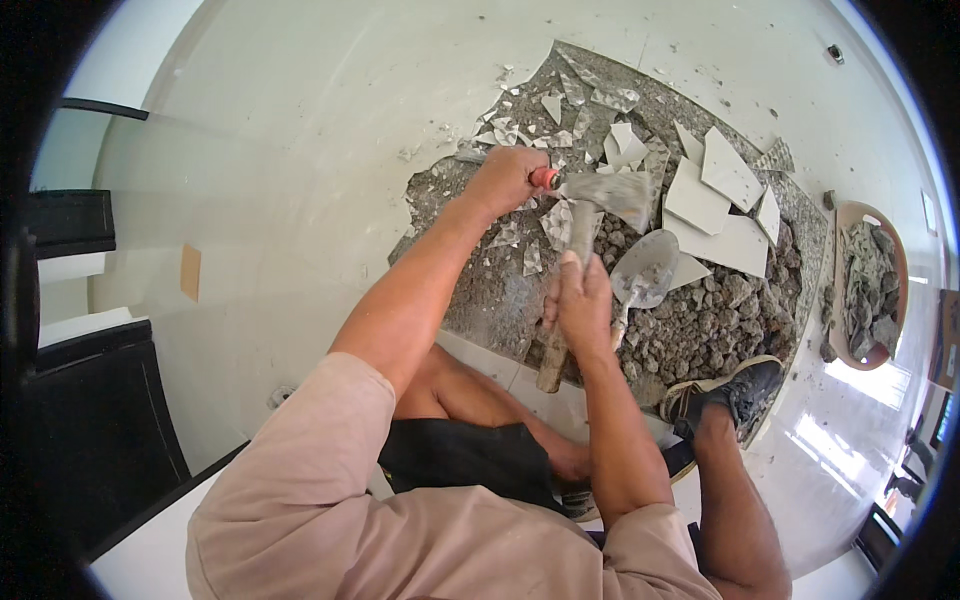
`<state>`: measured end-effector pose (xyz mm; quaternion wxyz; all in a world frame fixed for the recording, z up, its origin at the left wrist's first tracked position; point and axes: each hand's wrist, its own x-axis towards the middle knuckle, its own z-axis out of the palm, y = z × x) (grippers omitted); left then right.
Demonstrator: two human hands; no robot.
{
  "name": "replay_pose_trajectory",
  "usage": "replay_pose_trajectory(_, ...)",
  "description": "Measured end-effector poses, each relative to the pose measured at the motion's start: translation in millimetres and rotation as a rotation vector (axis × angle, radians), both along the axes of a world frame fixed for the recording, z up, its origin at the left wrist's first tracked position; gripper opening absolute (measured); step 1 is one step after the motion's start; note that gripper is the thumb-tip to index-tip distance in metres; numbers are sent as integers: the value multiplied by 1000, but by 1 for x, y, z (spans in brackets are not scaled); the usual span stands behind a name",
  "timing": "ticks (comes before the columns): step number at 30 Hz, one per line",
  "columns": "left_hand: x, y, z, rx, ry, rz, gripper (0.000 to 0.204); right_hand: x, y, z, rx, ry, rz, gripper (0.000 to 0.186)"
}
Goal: The person uses a trowel and a hammer to pry up and break white floor tiles, then picks up the resulting shards and debris by hand and places them into a pile.
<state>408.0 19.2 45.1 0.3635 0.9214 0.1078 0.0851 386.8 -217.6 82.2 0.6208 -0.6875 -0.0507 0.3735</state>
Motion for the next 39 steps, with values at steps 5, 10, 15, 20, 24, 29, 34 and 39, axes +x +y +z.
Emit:
replay_pose_trajectory(5, 18, -8, -1, -10, -81, -24, 23, -18, 13, -10, 275, -29, -439, 25)
replay_pose_trajectory(10, 3, 7, -8, 46, -38, 15, 21, -9, 4, 4, -13, 128, -24, 23)
replay_pose_trajectory(15, 2, 11, -6, -28, -103, 3, 27, -20, 11, 15, 184, 56, -299, 21)
replay_pose_trajectory(20, -1, 15, 1, -21, -134, -36, 30, -25, 28, 50, 377, -62, -651, 21)
replay_pose_trajectory(24, 8, 12, -3, 19, -81, -14, 29, -28, 33, 3, 34, 4, -3, 25)
replay_pose_trajectory(29, 5, 14, -5, 17, -66, 6, 37, -16, 12, 33, 197, -9, -515, 24)
replay_pose_trajectory(34, 7, 18, -8, 92, -112, 46, 31, -20, 31, 3, 42, 95, -107, 21)
replay_pose_trajectory(39, -15, 43, 1, 138, 5, 88, 27, -49, 40, 9, 131, -39, -102, 21)
